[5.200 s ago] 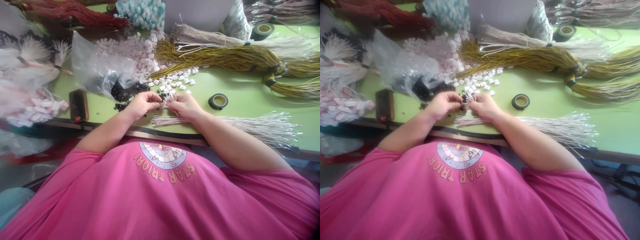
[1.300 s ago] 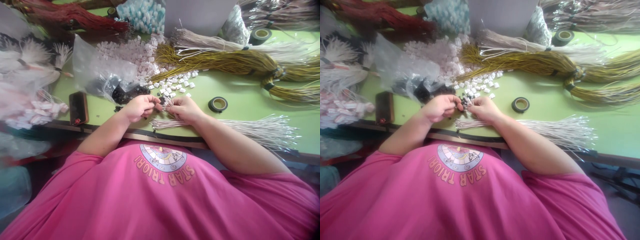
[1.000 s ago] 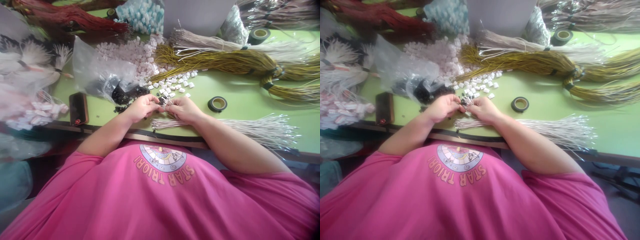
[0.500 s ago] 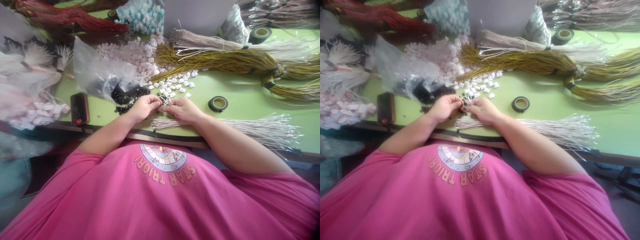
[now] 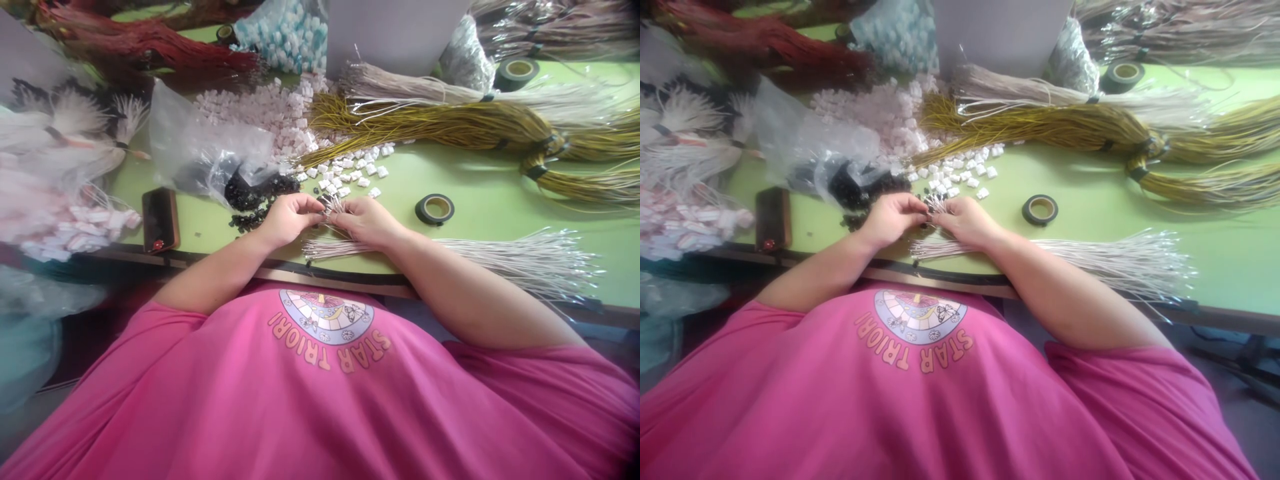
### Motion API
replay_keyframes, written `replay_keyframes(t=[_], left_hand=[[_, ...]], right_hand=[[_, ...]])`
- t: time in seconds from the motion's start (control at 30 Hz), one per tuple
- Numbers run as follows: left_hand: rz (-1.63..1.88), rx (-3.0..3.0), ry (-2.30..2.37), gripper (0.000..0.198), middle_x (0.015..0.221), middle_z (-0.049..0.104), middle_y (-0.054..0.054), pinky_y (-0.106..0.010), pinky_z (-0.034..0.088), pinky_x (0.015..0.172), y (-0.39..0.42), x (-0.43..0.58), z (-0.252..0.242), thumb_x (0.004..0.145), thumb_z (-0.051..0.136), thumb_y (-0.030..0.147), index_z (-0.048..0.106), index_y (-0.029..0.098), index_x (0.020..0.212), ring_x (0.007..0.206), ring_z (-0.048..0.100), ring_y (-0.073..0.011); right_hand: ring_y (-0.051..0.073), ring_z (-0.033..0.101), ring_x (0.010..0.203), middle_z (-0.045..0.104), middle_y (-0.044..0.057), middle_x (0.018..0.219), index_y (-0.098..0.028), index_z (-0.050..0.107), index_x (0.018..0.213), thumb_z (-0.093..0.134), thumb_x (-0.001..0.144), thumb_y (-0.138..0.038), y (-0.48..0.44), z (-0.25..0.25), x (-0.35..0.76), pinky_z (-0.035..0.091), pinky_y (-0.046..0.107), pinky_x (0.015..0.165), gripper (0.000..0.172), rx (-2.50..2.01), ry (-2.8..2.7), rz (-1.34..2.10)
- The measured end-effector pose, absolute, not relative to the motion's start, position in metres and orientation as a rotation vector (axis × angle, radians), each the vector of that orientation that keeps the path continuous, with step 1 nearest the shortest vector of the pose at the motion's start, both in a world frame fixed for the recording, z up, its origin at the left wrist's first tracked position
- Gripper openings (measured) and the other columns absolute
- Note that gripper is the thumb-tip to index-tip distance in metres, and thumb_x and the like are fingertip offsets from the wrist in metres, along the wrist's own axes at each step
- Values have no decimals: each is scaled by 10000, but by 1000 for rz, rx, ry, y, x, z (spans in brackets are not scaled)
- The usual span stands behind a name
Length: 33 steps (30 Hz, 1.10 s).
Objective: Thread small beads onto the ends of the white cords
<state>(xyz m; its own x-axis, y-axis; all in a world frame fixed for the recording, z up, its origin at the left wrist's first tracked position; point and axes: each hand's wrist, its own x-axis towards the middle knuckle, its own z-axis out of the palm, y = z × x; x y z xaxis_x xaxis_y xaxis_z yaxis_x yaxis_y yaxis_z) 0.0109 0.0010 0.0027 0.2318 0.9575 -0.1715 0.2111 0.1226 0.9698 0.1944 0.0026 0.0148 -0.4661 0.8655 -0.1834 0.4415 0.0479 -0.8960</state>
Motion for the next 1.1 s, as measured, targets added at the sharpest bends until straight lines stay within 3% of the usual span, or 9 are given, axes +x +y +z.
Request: replay_keyframes(t=[0.27, 0.5, 0.67, 0.8, 0.93, 1.0, 1.1], left_hand=[[801, 1513, 1192, 192, 797, 705, -48, -283, 509, 722, 1, 12, 2, 617, 746, 215, 706, 127, 783, 734, 639, -145], [815, 1682, 1211, 145, 771, 669, -36, -268, 484, 687, 2, 13, 3, 652, 723, 211, 705, 137, 776, 717, 609, -133], [717, 1956, 1315, 105, 815, 603, -24, -290, 450, 748, 3, 3, 6, 693, 679, 198, 699, 174, 794, 771, 564, -132], [625, 1700, 1349, 178, 739, 574, 5, -251, 414, 605, 4, -6, 12, 668, 623, 115, 635, 168, 838, 627, 516, -94], [780, 1267, 1167, 228, 697, 537, 37, -195, 254, 431, 8, -13, 17, 593, 506, 11, 525, 169, 756, 454, 374, -32], [780, 1090, 1095, 212, 685, 550, 31, -189, 194, 405, 9, -13, 19, 572, 481, 10, 487, 168, 713, 414, 327, -24], [725, 1003, 1030, 156, 667, 582, 9, -184, 200, 409, 7, -10, 20, 617, 504, 40, 485, 165, 706, 417, 341, -31]], right_hand=[[72, 363, 539, 409, -37, 553, -135, 555, 636, 526, 760, -343, 2, 16, 194, 285, 221, 516, 244, -1338, -1954, 1384], [68, 349, 526, 414, -39, 530, -127, 577, 626, 577, 731, -402, 1, 14, 193, 273, 225, 504, 294, -1327, -1857, 1423], [77, 399, 517, 498, -23, 543, -112, 655, 736, 617, 690, -365, 0, 12, 193, 316, 234, 514, 260, -1400, -1674, 1438], [93, 463, 543, 575, 3, 592, -108, 685, 765, 674, 631, -343, 2, 11, 195, 365, 244, 547, 271, -1410, -1594, 1472], [95, 469, 539, 587, 11, 596, -113, 700, 788, 678, 628, -326, 3, 14, 196, 359, 243, 526, 268, -1433, -1614, 1505], [88, 444, 506, 567, 4, 563, -117, 701, 797, 663, 643, -319, 3, 16, 196, 330, 239, 490, 257, -1454, -1630, 1522], [79, 413, 465, 529, -14, 509, -123, 688, 767, 636, 656, -293, 2, 18, 196, 298, 234, 463, 210, -1462, -1628, 1536]])
